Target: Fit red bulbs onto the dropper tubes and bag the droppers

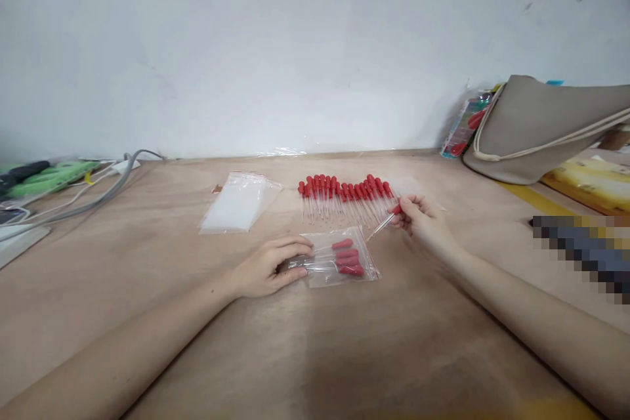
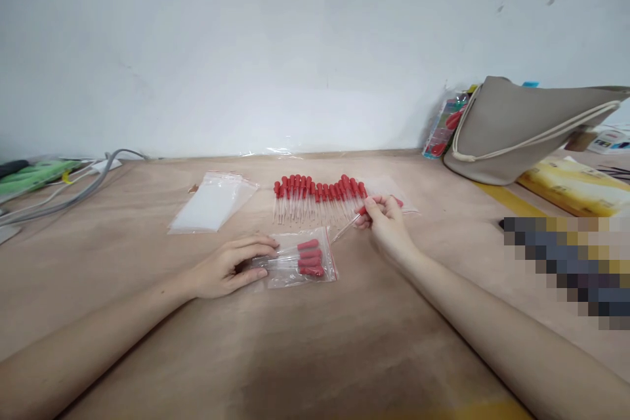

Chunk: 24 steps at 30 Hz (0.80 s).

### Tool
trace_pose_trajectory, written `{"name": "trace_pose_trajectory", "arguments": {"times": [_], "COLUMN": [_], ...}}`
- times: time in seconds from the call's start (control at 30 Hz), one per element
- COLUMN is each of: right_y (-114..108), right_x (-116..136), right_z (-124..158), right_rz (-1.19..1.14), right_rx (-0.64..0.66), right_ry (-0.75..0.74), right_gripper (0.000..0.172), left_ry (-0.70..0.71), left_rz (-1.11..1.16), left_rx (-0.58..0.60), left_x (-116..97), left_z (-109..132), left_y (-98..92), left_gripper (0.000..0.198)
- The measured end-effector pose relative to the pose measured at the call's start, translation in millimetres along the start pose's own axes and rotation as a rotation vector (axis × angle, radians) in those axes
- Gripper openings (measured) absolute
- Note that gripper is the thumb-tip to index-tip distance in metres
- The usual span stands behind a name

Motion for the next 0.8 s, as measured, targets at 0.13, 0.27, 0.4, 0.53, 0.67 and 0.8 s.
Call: {"name": "trace_pose_trajectory", "arguments": {"times": [0.13,0.27,0.4,0.53,0.67,0.8], "right_y": [3,10,20,21,22,32], "right_x": [-9,-13,-19,-20,-22,-24], "right_z": [1,5,12,14,14,18], "right_rz": [-0.058,-0.053,-0.092,-0.140,-0.122,0.067], "right_rx": [0.001,0.056,0.118,0.105,0.158,0.307], "right_ry": [0.039,0.071,0.128,0.152,0.201,0.208], "right_gripper": [0.034,0.033,0.033,0.031,0.030,0.031], "left_ry": [-0.009,-0.013,-0.028,-0.031,-0.038,-0.045], "left_rz": [0.003,0.013,0.007,-0.005,-0.005,-0.011], "left_rx": [-0.005,-0.012,-0.007,-0.012,-0.018,-0.012], "left_x": [1,2,3,4,5,5], "left_z": [1,2,2,2,2,3], "left_y": [0.4,0.3,0.4,-0.2,-0.6,-0.4], "left_gripper": [0.029,0.030,0.030,0.032,0.033,0.035]}}
Point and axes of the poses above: each hand's wrist, its own z-axis away from the middle knuckle, its own y-axis out of the palm, x = y × z, the point moved 9 cm from there along -z, towards the middle knuckle, and after that the axes turned 9 degrees about y, right-handed, at the moved point
